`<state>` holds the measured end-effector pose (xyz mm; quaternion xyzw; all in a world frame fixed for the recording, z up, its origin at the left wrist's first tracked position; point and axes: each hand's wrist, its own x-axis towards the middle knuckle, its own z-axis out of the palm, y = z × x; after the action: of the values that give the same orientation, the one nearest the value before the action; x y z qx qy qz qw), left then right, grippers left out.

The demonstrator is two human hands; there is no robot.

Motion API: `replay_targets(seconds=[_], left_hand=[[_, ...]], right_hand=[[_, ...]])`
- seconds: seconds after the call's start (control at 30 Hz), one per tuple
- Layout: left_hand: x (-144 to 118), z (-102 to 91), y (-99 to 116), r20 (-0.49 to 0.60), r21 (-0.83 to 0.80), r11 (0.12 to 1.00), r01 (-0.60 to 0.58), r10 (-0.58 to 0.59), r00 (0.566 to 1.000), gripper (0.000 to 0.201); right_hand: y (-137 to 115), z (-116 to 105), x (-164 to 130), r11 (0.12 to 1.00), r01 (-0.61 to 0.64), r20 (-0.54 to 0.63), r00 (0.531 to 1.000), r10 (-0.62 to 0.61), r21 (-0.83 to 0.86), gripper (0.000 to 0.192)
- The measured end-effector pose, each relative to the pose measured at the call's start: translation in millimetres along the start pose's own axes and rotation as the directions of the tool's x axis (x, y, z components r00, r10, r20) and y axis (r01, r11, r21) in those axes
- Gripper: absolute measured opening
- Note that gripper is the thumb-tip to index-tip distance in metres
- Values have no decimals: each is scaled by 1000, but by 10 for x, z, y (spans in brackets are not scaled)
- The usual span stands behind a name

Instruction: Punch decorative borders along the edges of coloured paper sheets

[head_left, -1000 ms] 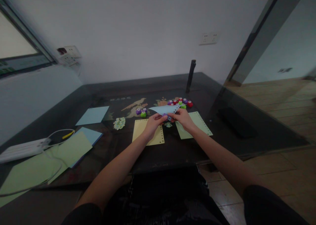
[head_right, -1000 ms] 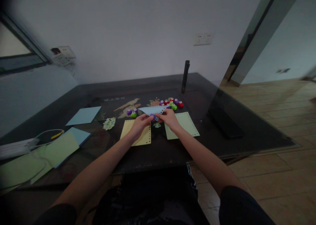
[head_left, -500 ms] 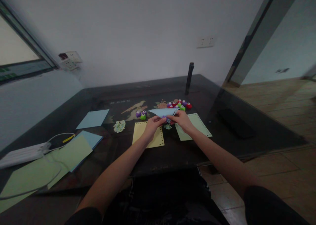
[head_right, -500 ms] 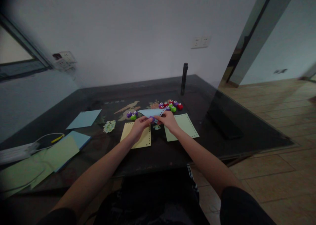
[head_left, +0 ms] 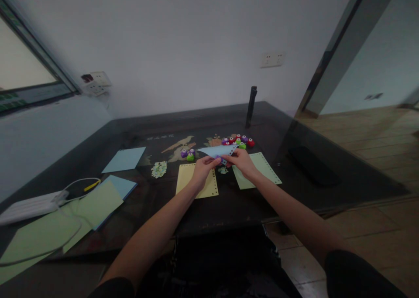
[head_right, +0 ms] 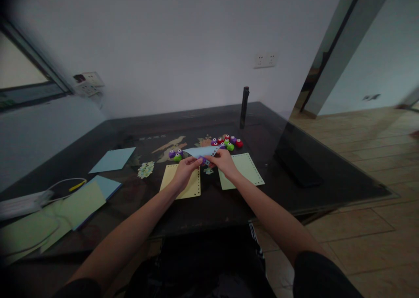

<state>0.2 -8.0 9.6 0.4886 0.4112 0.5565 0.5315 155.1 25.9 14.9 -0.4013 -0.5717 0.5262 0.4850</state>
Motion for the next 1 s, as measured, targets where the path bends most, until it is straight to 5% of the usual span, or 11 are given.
replay_targets(seconds=[1.0], left_hand=[[24,19,-81,52,-115,993,-14,20,998,30]], right_hand=[[-47,-30,8,1000,-4,7,1000,4,0,36]])
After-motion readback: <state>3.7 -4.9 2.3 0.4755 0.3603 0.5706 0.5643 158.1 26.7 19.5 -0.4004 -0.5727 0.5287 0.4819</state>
